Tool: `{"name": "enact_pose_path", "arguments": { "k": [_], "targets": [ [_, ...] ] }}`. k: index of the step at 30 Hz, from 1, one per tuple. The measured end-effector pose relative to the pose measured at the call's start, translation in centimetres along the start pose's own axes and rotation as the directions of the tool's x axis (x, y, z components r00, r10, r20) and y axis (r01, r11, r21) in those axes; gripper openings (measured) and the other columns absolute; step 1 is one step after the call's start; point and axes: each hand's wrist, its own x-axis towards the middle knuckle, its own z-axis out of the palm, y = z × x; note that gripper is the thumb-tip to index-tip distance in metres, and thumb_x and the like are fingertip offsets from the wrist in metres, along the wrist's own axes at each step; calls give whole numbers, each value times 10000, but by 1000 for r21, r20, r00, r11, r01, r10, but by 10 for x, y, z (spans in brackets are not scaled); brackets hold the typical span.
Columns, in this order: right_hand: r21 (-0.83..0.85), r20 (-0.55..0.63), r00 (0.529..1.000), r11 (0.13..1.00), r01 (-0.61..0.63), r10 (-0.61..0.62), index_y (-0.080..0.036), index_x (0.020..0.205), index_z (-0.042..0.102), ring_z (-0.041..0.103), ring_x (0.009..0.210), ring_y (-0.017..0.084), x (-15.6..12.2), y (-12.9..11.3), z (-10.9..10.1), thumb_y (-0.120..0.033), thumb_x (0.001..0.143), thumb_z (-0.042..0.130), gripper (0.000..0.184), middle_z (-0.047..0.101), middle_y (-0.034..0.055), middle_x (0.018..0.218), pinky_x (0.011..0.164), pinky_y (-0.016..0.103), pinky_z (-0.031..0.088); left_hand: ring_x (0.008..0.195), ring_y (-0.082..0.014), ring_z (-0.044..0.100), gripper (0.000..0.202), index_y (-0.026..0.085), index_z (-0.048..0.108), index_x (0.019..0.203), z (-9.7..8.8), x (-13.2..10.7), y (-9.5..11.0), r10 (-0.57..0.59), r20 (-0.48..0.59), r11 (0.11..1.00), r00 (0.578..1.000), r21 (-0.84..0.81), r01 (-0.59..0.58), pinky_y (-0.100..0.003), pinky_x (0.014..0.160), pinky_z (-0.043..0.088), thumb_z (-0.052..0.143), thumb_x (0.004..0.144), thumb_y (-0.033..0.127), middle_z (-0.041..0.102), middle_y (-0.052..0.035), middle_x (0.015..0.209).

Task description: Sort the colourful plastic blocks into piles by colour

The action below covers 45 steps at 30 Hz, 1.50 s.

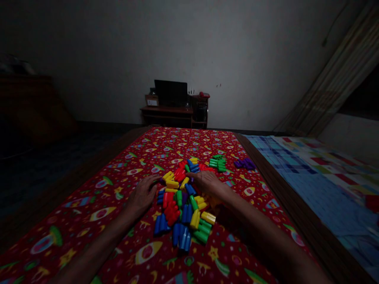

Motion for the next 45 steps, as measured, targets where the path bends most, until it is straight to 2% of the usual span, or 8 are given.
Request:
{"name": "enact_pose_path", "arguments": {
  "k": [7,12,21,29,32,36,40,45],
  "targets": [
    [26,-125,988,996,-87,89,-188,1084,675,622,733,173,-3,10,-7,-334,937,498,272,716,89,839,597,242,326,1070,-265,622,365,179,671,1001,-2,0,1,17,12,1000,1000,-11,-17,-438,980,484,391,833,341,695,-104,1112],
    [168,-336,900,958,-234,279,-183,1079,701,647,753,168,-19,57,-38,-363,953,469,320,734,80,860,625,228,359,1060,-265,623,369,181,671,1006,-2,1,2,6,2,1000,1000,-6,-6,-438,971,489,391,832,347,693,-105,1115],
    [-21,-45,802,802,-597,596,-184,881,761,639,714,162,-80,147,-48,-367,857,606,242,731,82,812,588,226,361,1079,-254,616,355,200,664,1005,0,1,1,12,-2,1000,1000,-28,-12,-424,987,477,392,835,350,695,-92,1114],
    [-106,-184,672,665,-740,718,-153,1016,728,668,855,230,-76,130,-50,-303,892,524,282,719,160,998,613,257,376,1069,-257,620,354,184,658,983,-1,1,3,3,13,1000,1000,-30,-2,-421,981,479,387,839,362,690,-109,1112],
    [-75,-219,780,787,-612,586,-169,971,725,660,826,204,-59,94,-51,-253,913,483,263,724,138,957,612,249,348,1064,-255,621,347,191,659,970,-2,1,4,10,14,999,1000,-35,-9,-415,982,477,388,837,361,694,-100,1097],
    [24,-82,956,960,-279,280,-164,865,714,614,711,163,-37,38,-32,-311,926,510,258,706,103,814,582,249,300,1050,-255,627,342,196,661,971,-3,2,4,26,23,999,999,-35,-25,-407,977,483,391,830,351,700,-92,1083],
    [80,-13,981,978,-193,194,-137,970,684,605,750,174,-31,2,-11,-291,920,540,217,699,114,859,600,252,310,1055,-261,627,348,193,658,983,-1,3,3,18,9,1000,1000,-22,-18,-413,975,486,392,826,352,695,-98,1094],
    [311,-57,993,948,-76,98,-160,1108,646,614,876,165,-32,-1,-11,-181,835,631,274,698,85,1003,673,218,358,1052,-260,624,353,193,659,986,-2,2,3,9,13,1000,1000,-26,-9,-415,975,484,388,830,357,695,-101,1092]
  ]
}}
